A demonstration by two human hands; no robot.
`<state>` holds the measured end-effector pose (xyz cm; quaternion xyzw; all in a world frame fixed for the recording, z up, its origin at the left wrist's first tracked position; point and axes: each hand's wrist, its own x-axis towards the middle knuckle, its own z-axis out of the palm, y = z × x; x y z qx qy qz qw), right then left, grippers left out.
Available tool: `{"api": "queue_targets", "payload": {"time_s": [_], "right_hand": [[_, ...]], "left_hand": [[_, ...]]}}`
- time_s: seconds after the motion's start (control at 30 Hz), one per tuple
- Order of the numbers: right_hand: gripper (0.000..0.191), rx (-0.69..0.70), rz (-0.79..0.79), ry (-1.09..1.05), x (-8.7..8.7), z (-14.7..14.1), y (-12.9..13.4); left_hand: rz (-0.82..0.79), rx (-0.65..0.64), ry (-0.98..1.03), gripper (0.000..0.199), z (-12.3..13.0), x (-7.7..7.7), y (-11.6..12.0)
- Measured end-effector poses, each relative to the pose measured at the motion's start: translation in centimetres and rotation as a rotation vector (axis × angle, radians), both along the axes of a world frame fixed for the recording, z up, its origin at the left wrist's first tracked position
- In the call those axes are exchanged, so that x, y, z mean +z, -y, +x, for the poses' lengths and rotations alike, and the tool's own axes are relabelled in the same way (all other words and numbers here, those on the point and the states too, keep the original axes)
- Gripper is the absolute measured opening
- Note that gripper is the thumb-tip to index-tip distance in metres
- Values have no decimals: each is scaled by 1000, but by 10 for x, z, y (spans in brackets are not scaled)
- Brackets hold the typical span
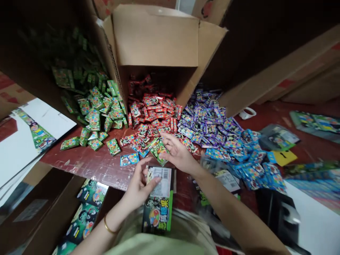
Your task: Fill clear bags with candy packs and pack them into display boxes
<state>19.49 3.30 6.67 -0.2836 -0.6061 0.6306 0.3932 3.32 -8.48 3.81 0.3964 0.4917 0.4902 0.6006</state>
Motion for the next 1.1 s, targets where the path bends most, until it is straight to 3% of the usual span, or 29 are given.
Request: {"api": "queue_targets", "payload": {"time_s": [0.1, 0.2, 0.37, 0.53, 0.67, 0.8, 1.1], "right_hand": [[38, 49, 81, 170, -7, 26, 12], [31, 68, 146, 319, -2, 47, 18], [17, 72, 243, 333, 5, 55, 30], [22, 8, -56, 117, -20, 47, 52], [28, -82, -245, 67, -34, 44, 65], [25, -189, -289, 82, -35, 47, 73], [34, -154, -295, 38, -25, 59, 68]], "left_hand": [[-33, -23, 30, 65, 7, 3, 1], [-45, -59, 41, 63, 14, 5, 1], [-8, -115, -29, 62, 14, 5, 2], [60, -157, -140, 46, 5, 3, 3], [121, -148, -244, 32, 2, 3, 2], [143, -169, -265, 28, 3, 4, 2], [186, -160, -249, 35, 4, 0, -1]]}}
